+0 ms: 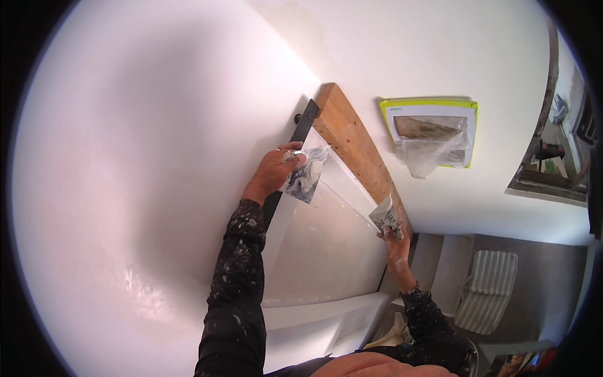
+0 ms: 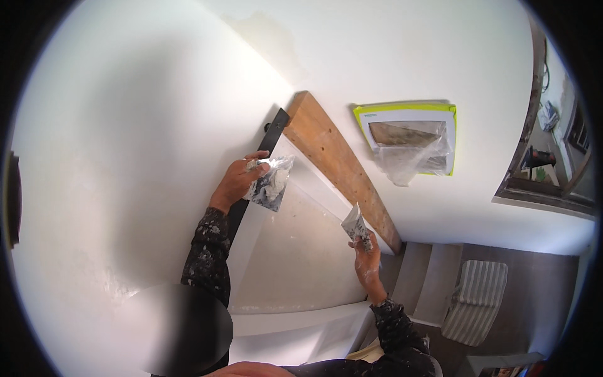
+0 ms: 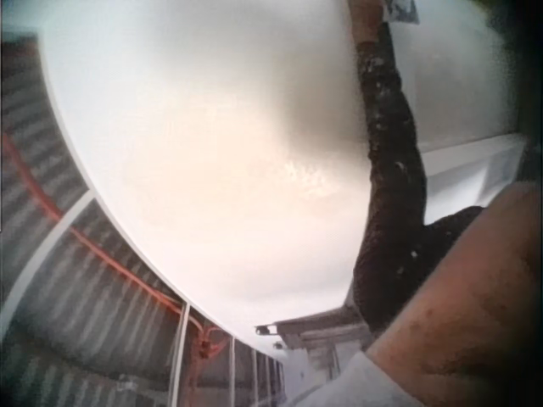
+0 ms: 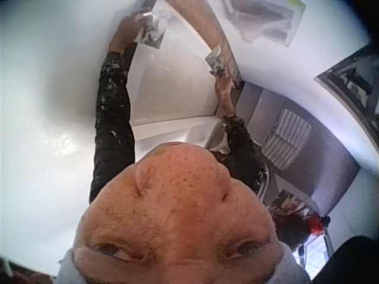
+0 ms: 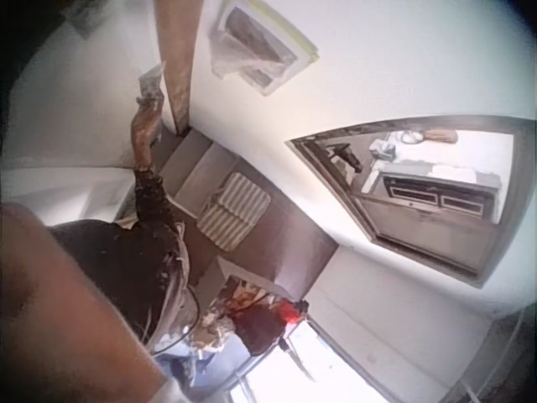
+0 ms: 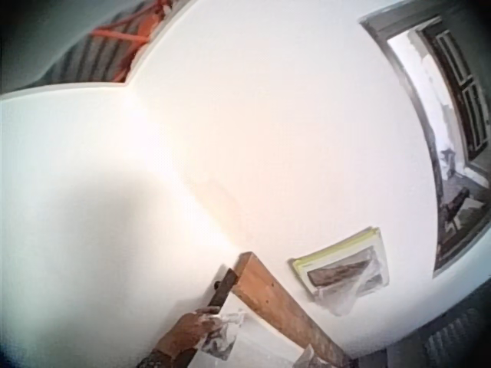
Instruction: The person applies plaster to a white wall using a trowel and a hawk, smoothing the surface in broad strokes. They briefly move a yellow plastic stool to reposition themselves before continuing to apply and smooth plaster near a window frame.
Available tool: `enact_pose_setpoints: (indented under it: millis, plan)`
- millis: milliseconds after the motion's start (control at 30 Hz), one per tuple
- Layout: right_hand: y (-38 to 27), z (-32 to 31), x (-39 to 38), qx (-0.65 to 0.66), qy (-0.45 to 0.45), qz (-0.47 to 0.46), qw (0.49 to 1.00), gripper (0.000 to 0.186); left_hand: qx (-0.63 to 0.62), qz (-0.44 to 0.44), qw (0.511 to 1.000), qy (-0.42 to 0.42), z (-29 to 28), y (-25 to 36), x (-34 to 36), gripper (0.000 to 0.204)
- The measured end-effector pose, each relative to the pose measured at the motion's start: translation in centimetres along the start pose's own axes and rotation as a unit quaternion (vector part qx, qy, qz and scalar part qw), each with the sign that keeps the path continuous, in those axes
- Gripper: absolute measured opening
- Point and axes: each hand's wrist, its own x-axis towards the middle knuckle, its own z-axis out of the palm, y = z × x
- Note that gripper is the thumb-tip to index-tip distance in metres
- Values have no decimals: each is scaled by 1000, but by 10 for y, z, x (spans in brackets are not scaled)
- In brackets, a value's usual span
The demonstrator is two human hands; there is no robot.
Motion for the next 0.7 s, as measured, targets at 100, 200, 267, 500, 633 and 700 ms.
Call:
enact_pose_setpoints:
  millis: [100,200,267,500,633,700]
  plan:
    - [-4,4,8,14,-15,-10,1000,32,-5,-2,1000,-5,0,7,1,38]
    - [-8,15,9,25,-13,3,1000,30,23,7,1000,-4,-1,-1,1,40]
    - [-25,29,11,3,3,13,1000,29,49,25,998,-3,0,-4,2,41]
    - [-57,45,50,-28,-13,-54,998,26,51,41,997,27,2,-10,-2,44]
    - [-66,41,73,-116,17,-176,977,26,57,38,997,33,4,-6,0,46]
    - [-91,54,76,-94,-27,-166,981,30,56,37,997,35,5,-6,2,47]
